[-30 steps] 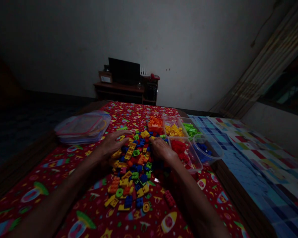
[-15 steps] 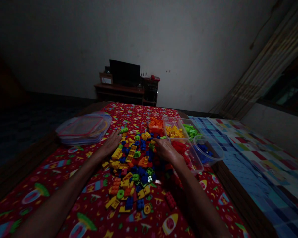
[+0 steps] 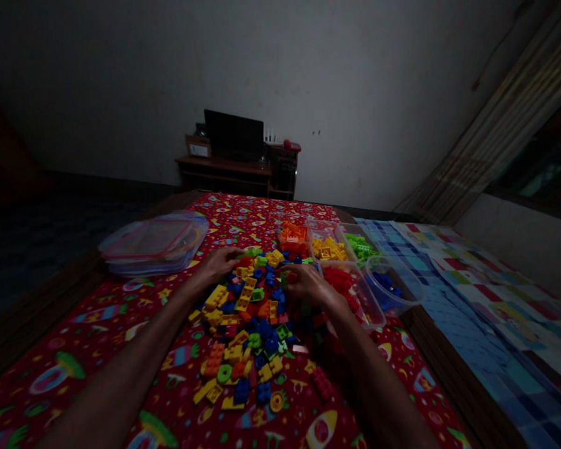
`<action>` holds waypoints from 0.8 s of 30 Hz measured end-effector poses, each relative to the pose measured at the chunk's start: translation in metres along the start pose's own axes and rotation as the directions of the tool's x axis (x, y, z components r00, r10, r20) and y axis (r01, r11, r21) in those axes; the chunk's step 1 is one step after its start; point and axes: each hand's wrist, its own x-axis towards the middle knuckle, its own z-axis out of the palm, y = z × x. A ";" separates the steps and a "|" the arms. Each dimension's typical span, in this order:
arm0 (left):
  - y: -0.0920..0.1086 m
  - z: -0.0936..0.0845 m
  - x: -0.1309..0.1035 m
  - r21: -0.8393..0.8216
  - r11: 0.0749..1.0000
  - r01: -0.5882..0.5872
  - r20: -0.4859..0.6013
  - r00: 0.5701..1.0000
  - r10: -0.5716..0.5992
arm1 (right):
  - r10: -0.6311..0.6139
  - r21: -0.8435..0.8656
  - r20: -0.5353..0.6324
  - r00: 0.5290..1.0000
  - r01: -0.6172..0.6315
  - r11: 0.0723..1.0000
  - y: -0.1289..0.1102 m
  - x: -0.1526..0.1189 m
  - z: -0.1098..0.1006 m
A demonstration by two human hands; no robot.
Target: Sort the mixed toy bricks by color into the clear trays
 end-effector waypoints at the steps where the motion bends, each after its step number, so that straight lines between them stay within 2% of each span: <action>1: 0.006 -0.002 -0.003 -0.032 0.999 -0.016 0.041 0.999 0.017 | 0.006 0.026 -0.054 0.998 -0.005 1.000 0.002 0.001 0.000; 3: 0.020 -0.005 -0.010 -0.080 0.995 -0.060 0.130 0.989 0.070 | -0.002 0.073 -0.143 0.990 0.013 0.997 0.005 0.003 -0.002; 6: 0.044 -0.010 -0.020 -0.056 0.989 -0.138 0.220 0.964 0.147 | -0.025 0.213 -0.214 0.976 0.072 0.974 0.009 0.007 -0.005; 10: 0.070 -0.012 -0.031 0.047 0.961 -0.271 0.336 0.911 0.240 | -0.043 0.515 -0.277 0.960 0.186 0.837 0.011 0.010 -0.011; 12: 0.077 -0.011 -0.033 0.105 0.933 -0.344 0.338 0.895 0.292 | -0.073 0.601 -0.278 0.958 0.233 0.764 0.011 0.009 -0.015; 14: 0.079 -0.010 -0.035 0.159 0.909 -0.385 0.319 0.891 0.322 | -0.079 0.626 -0.275 0.958 0.241 0.742 0.012 0.007 -0.017; 21: 0.092 -0.012 -0.040 0.181 0.927 -0.328 0.395 0.888 0.237 | 0.065 0.603 -0.254 0.965 0.106 0.791 0.011 0.001 -0.027; 24: 0.100 -0.017 -0.044 0.202 0.929 -0.309 0.395 0.894 0.212 | 0.114 0.652 -0.221 0.969 0.060 0.755 0.012 0.000 -0.033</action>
